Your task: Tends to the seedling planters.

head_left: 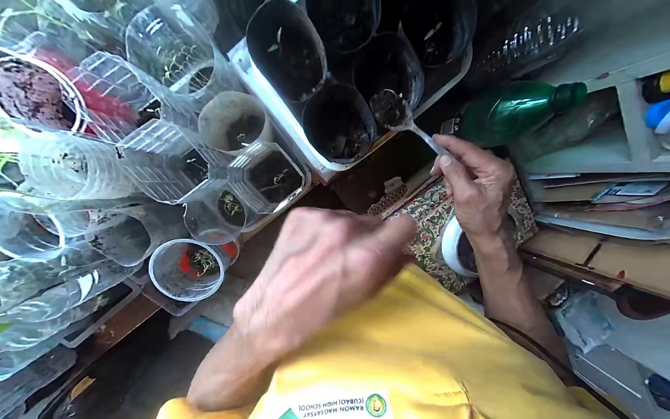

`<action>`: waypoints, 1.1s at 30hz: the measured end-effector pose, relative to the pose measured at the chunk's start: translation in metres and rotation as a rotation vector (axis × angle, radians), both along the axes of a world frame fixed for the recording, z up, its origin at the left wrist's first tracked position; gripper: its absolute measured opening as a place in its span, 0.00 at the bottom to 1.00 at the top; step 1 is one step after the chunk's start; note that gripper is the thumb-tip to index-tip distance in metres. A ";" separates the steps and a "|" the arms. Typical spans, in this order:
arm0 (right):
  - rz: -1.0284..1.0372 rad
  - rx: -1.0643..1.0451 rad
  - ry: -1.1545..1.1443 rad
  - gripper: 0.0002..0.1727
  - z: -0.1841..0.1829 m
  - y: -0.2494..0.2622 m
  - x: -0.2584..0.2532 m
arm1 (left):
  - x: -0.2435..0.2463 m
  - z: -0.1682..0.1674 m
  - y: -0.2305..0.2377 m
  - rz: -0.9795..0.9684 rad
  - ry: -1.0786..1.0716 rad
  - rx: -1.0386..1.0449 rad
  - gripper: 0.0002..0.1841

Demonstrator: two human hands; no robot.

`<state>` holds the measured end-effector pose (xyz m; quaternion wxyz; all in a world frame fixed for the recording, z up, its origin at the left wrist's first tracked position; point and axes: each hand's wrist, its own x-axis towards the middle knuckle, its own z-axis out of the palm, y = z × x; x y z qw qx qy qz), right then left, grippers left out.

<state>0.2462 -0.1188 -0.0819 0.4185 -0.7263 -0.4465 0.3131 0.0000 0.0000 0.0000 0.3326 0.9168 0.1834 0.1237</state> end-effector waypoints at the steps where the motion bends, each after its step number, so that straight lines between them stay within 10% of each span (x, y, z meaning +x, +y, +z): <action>1: 0.024 -0.022 -0.113 0.18 0.007 0.001 0.000 | -0.002 -0.019 0.003 0.072 0.076 0.005 0.14; 7: 0.253 0.040 -0.623 0.18 0.031 0.042 -0.011 | 0.010 -0.124 0.025 0.586 -0.003 -0.056 0.37; 12: 0.305 -0.012 -0.786 0.20 0.014 0.071 -0.018 | 0.031 -0.141 0.028 0.690 0.009 0.081 0.51; 33: 0.150 -0.093 -0.714 0.21 -0.002 0.021 -0.068 | 0.047 -0.148 0.041 0.722 0.000 0.189 0.45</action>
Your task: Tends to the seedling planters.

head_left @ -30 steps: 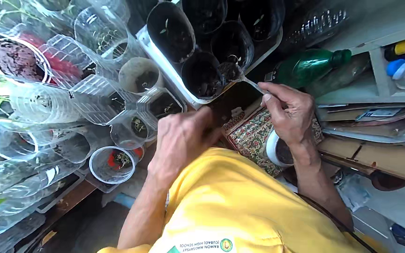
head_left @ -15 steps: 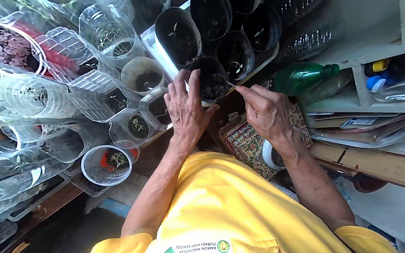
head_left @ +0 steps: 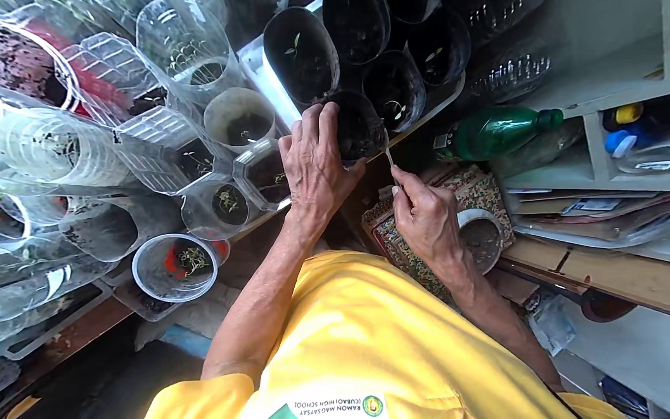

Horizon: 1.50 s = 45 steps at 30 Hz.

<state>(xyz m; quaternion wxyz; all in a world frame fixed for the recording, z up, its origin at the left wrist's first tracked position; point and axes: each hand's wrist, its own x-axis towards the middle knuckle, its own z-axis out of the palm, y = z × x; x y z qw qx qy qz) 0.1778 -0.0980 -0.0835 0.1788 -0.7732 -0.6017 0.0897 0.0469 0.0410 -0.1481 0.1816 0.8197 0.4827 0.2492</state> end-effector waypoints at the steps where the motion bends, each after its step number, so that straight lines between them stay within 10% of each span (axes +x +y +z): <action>1: -0.016 -0.002 0.039 0.21 0.000 -0.001 -0.002 | 0.000 0.000 0.000 -0.001 -0.001 0.005 0.45; 11: -0.059 -0.024 0.357 0.20 -0.001 0.006 -0.007 | -0.001 -0.001 -0.001 -0.027 -0.005 0.022 0.44; 24: 0.183 -0.091 -0.149 0.20 0.003 0.022 0.025 | -0.021 0.003 0.004 -0.046 0.087 -0.001 0.48; 36: -0.016 -0.174 0.244 0.20 0.001 0.007 0.019 | -0.025 0.000 0.011 -0.039 0.086 0.014 0.46; 45: 0.198 -0.121 0.458 0.19 -0.017 0.020 0.061 | -0.029 -0.001 0.013 -0.090 0.054 -0.016 0.38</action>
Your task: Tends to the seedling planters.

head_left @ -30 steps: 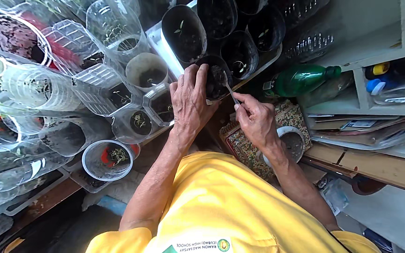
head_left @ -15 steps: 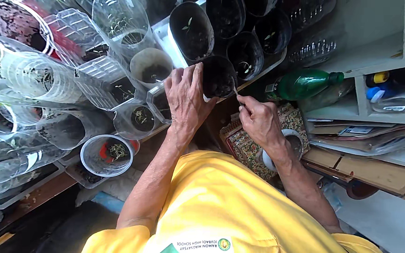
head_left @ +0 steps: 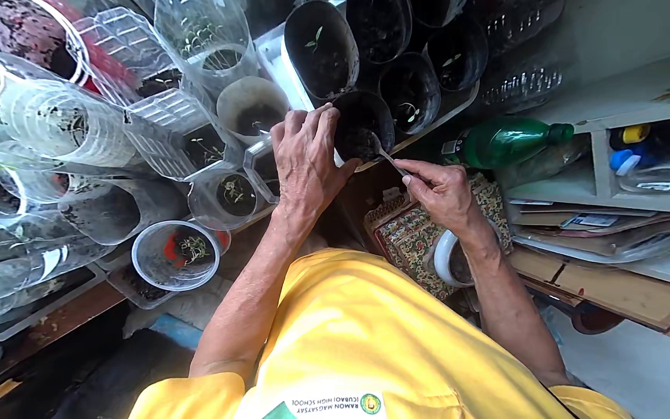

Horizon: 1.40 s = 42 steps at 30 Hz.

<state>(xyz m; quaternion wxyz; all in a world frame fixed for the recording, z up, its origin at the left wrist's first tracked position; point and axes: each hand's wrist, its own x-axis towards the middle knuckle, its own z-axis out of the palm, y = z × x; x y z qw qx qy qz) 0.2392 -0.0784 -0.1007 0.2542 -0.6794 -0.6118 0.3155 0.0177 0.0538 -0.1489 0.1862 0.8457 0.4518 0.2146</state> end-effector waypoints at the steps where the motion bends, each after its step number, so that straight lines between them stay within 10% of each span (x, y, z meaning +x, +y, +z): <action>1: 0.032 0.005 -0.044 0.19 0.000 0.003 0.002 | -0.001 0.000 0.000 -0.002 -0.005 0.000 0.37; 15: 0.026 -0.104 -0.120 0.17 0.007 0.042 0.016 | 0.000 0.000 0.003 0.025 -0.024 -0.001 0.37; 23: 0.073 0.073 -0.556 0.19 0.014 0.035 -0.006 | 0.001 0.004 -0.003 0.008 0.015 -0.003 0.39; 42: -0.057 0.029 -0.319 0.16 0.006 0.024 -0.006 | 0.003 0.008 0.001 0.000 0.014 -0.029 0.42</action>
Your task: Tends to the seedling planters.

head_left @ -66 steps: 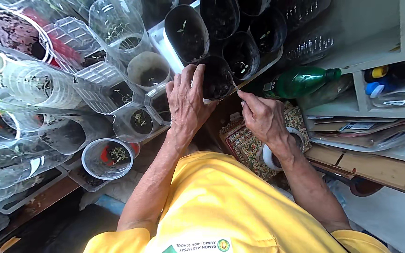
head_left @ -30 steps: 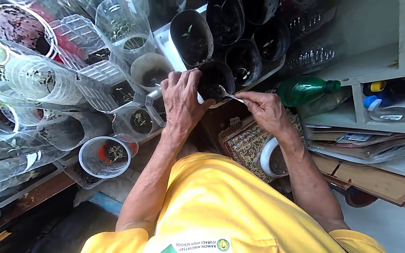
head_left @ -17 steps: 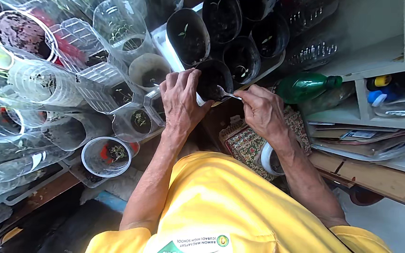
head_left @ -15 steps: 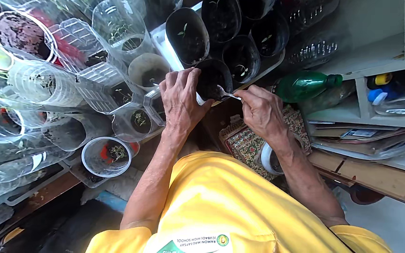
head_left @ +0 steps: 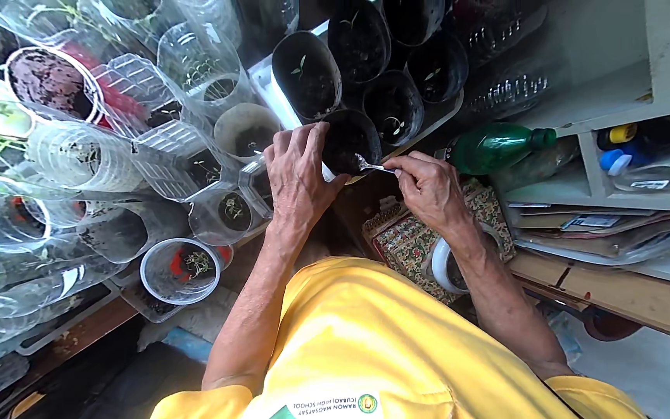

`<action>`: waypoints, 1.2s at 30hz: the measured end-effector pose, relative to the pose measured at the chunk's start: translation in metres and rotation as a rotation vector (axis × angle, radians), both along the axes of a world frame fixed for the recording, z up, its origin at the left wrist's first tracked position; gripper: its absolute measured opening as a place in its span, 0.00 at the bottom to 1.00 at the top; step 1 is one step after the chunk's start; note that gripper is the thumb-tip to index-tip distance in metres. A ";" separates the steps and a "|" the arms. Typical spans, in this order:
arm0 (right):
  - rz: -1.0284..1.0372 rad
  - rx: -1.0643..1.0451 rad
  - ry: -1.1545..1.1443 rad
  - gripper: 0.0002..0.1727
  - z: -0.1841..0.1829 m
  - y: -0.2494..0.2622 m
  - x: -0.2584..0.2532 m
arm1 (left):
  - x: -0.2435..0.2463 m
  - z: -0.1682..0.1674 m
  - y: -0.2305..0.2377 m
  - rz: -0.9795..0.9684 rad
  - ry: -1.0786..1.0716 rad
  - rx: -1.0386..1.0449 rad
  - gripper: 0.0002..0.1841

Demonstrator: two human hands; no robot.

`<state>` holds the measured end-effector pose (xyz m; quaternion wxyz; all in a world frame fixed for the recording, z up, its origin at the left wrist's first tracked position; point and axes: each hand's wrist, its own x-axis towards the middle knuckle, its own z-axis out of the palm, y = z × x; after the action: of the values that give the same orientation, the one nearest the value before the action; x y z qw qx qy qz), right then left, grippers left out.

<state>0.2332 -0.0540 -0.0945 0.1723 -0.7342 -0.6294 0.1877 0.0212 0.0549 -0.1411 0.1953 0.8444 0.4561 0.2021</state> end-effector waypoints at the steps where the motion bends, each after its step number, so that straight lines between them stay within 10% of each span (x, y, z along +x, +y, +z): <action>1: -0.004 0.003 0.012 0.16 0.000 -0.003 -0.002 | -0.002 0.000 -0.001 -0.004 -0.006 0.000 0.42; 27: -0.459 0.161 0.113 0.19 0.049 0.008 0.030 | -0.018 -0.001 0.006 -0.107 -0.081 -0.057 0.44; 36: -0.719 0.086 -0.057 0.22 0.055 0.109 0.107 | -0.025 -0.006 0.005 -0.158 -0.172 -0.071 0.39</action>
<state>0.3404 0.0550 -0.0391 0.2407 -0.9055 -0.3429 0.0679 -0.0041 0.0601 -0.1472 0.2789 0.8498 0.3767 0.2413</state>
